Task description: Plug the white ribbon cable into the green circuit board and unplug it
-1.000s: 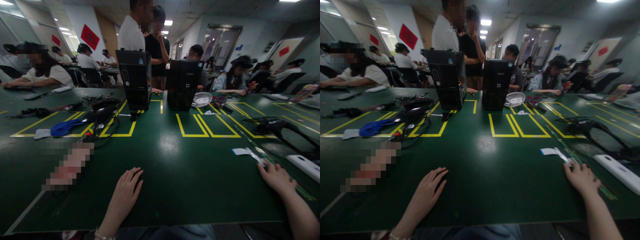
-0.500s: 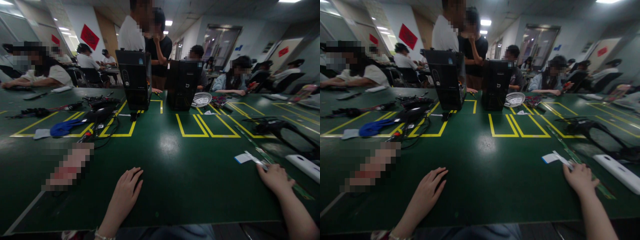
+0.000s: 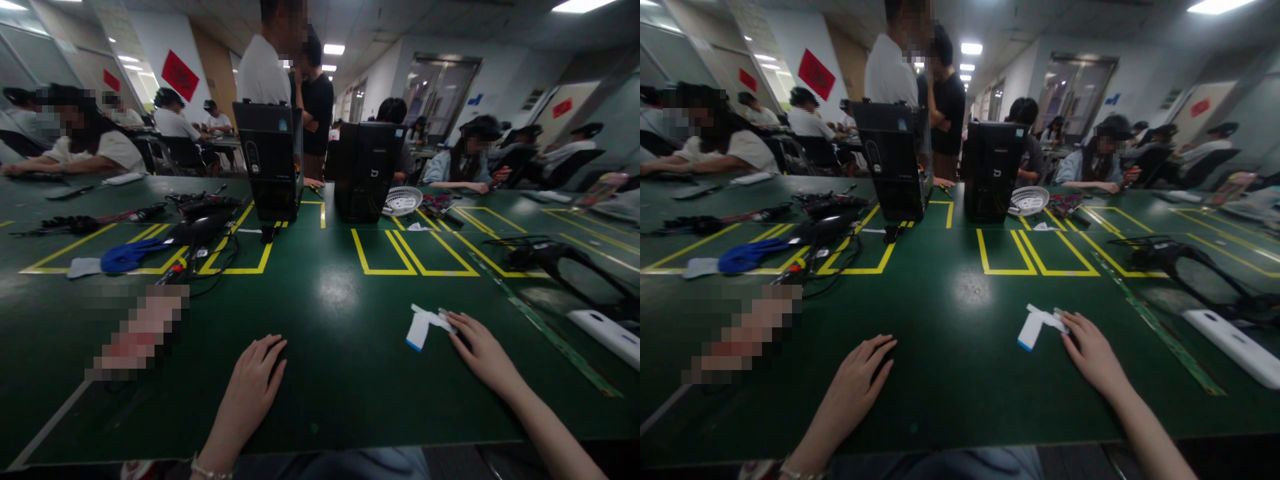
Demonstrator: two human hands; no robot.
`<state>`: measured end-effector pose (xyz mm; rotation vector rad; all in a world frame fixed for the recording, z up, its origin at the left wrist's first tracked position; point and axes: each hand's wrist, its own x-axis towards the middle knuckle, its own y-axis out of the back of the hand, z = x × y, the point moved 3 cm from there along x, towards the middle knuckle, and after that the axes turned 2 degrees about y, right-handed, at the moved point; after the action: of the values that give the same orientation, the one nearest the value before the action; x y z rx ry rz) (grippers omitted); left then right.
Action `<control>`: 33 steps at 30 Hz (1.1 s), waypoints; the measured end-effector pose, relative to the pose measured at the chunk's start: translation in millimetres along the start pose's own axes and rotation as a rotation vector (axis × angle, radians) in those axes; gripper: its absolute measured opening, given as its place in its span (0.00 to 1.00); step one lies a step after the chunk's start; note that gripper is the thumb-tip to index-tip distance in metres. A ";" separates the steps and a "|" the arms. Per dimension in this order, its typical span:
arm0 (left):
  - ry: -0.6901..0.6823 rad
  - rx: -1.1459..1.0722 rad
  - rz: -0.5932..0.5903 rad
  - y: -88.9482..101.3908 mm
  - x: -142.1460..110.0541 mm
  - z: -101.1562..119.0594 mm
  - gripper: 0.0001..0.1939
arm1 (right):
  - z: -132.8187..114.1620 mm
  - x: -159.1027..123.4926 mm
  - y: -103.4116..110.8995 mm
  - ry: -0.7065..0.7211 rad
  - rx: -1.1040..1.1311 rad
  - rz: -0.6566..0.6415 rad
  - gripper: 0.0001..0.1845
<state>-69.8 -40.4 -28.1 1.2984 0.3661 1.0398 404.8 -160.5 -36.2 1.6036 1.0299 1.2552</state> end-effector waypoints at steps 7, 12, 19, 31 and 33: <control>-0.017 0.014 0.013 -2.8 0.4 -1.2 0.18 | -147.6 -2.3 -11.4 0.385 0.152 -0.161 0.26; -0.020 -0.005 0.031 -3.3 -0.9 -3.0 0.17 | -201.9 3.0 -11.5 0.505 0.217 -0.258 0.30; -0.133 -0.193 -0.041 4.7 6.6 34.4 0.17 | -225.2 14.5 -13.3 0.535 0.227 -0.323 0.31; -0.289 -0.153 -0.231 -16.8 17.1 94.7 0.22 | -205.6 3.7 -14.4 0.480 0.268 -0.234 0.32; -0.282 -0.137 -0.215 -18.3 16.2 87.7 0.22 | -197.2 -0.1 -12.5 0.440 0.260 -0.218 0.32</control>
<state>11.3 -79.3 -14.2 1.2320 0.2103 0.6788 210.0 -132.5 -17.9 1.3788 1.6538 1.3977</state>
